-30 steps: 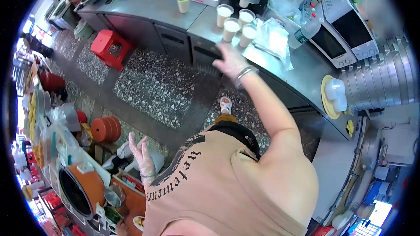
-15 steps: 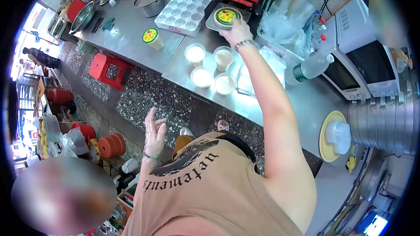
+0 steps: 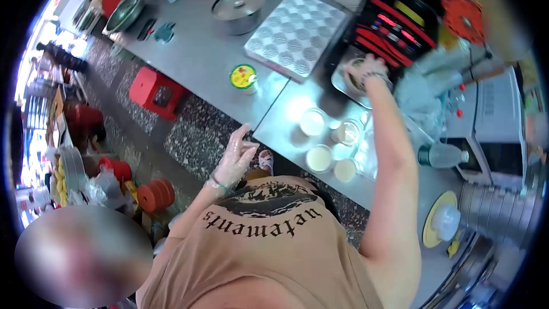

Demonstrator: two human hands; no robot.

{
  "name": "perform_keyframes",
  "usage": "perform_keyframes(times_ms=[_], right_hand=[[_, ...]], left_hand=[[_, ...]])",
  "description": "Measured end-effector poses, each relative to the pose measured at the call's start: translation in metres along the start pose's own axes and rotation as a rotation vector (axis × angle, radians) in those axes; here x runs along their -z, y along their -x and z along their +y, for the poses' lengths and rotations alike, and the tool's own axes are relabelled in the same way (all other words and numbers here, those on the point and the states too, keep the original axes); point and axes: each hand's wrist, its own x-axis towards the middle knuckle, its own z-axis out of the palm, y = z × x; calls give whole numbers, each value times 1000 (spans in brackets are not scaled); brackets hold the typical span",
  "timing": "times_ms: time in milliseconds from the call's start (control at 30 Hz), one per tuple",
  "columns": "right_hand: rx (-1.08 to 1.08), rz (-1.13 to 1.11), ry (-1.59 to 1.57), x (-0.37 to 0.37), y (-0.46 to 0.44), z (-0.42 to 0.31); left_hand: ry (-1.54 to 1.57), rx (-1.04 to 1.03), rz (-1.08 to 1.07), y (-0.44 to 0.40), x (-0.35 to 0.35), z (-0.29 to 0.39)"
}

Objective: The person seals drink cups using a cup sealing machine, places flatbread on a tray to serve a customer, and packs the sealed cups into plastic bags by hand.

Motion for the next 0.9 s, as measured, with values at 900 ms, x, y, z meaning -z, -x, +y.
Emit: perform_keyframes(times_ms=[900], right_hand=[[841,232,-163,116,141,-95]], left_hand=[[140,-45,273,27,50,-43]])
